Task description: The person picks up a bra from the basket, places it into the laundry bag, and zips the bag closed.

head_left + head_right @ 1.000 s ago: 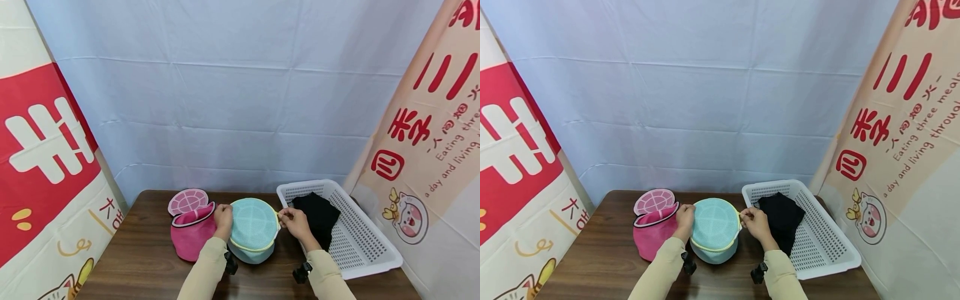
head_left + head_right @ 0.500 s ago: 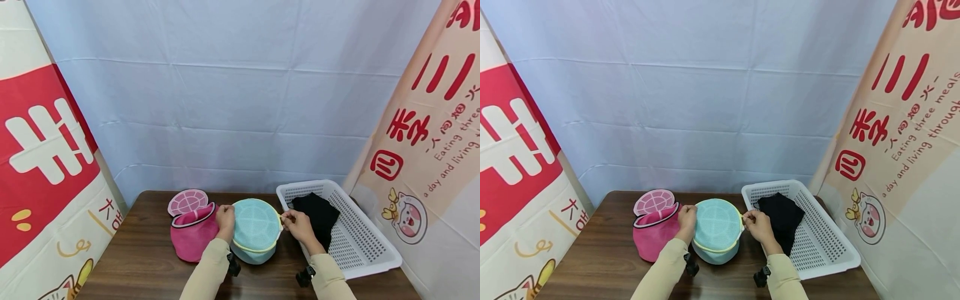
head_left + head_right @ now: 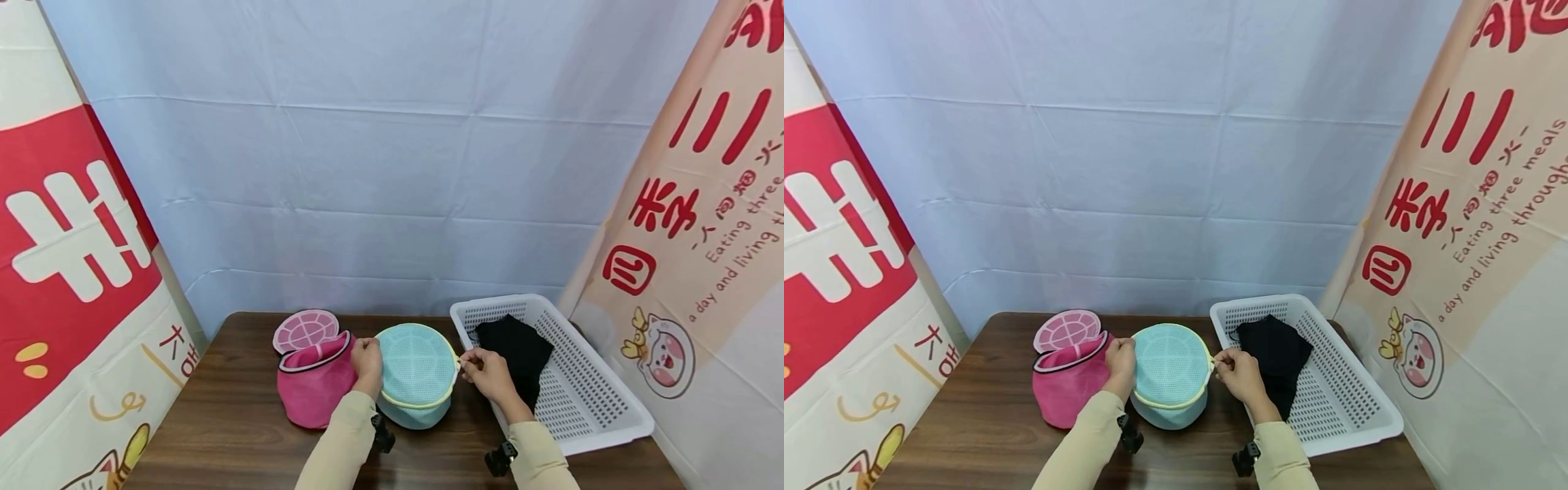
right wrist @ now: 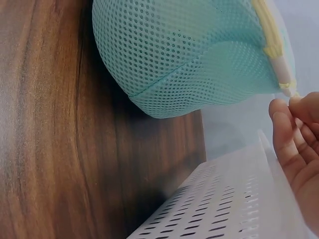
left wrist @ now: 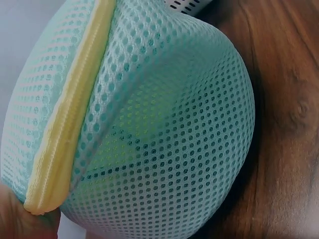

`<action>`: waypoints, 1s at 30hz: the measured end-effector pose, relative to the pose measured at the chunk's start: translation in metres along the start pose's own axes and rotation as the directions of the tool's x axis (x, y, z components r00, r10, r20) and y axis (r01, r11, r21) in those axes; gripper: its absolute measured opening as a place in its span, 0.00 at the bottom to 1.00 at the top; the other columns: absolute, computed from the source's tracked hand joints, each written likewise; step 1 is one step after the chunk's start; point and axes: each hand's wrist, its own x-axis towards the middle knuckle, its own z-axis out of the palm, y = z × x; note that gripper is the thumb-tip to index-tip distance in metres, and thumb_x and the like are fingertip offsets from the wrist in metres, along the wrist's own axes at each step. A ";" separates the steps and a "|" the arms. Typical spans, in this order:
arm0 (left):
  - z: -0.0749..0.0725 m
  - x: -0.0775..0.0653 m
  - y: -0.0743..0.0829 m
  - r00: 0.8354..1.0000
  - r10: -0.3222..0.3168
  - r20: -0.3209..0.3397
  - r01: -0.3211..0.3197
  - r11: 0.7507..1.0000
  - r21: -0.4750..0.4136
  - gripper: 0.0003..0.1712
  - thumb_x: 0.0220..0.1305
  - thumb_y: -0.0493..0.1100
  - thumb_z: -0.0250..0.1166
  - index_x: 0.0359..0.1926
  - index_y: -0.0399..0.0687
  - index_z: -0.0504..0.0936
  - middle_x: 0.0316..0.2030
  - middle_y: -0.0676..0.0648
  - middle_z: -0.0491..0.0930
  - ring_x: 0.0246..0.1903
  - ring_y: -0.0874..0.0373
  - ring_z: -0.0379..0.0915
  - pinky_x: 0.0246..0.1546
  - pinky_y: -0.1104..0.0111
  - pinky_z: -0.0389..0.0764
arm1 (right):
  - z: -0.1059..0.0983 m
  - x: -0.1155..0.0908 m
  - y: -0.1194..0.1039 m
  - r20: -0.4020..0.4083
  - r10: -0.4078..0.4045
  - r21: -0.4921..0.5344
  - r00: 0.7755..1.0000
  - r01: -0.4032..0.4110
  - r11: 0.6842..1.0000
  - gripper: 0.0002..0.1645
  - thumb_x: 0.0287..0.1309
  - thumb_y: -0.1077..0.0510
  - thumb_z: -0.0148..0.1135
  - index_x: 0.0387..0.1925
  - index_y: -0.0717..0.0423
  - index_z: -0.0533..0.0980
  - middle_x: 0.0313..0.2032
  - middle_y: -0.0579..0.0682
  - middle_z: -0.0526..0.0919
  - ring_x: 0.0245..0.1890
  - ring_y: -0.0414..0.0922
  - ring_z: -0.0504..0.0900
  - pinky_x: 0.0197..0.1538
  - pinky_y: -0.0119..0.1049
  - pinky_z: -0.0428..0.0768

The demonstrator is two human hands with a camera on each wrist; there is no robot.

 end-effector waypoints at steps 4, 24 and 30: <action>0.001 -0.004 0.003 1.000 -0.026 -0.009 0.025 0.999 -0.040 0.04 0.60 0.34 0.55 0.28 0.38 0.73 0.30 0.42 0.72 0.33 0.48 0.67 0.36 0.60 0.68 | 0.000 0.001 0.000 0.009 0.015 0.008 1.000 -0.015 1.000 0.02 0.55 0.69 0.61 0.28 0.65 0.77 0.23 0.54 0.79 0.21 0.44 0.79 0.24 0.33 0.77; -0.011 -0.007 0.010 0.998 0.016 0.056 -0.025 0.988 0.155 0.04 0.58 0.35 0.55 0.30 0.37 0.72 0.29 0.40 0.71 0.33 0.46 0.68 0.37 0.57 0.69 | -0.002 0.003 -0.007 0.034 0.031 -0.027 0.999 -0.030 0.999 0.02 0.55 0.69 0.60 0.30 0.66 0.79 0.23 0.55 0.80 0.21 0.48 0.80 0.23 0.35 0.78; -0.016 -0.008 0.009 0.990 0.097 0.105 -0.126 0.939 0.320 0.11 0.56 0.38 0.59 0.38 0.34 0.73 0.32 0.40 0.74 0.36 0.45 0.69 0.42 0.55 0.68 | -0.006 -0.002 -0.015 0.036 -0.058 -0.259 0.998 0.065 0.964 0.02 0.52 0.66 0.64 0.31 0.61 0.79 0.23 0.44 0.78 0.24 0.40 0.75 0.27 0.35 0.74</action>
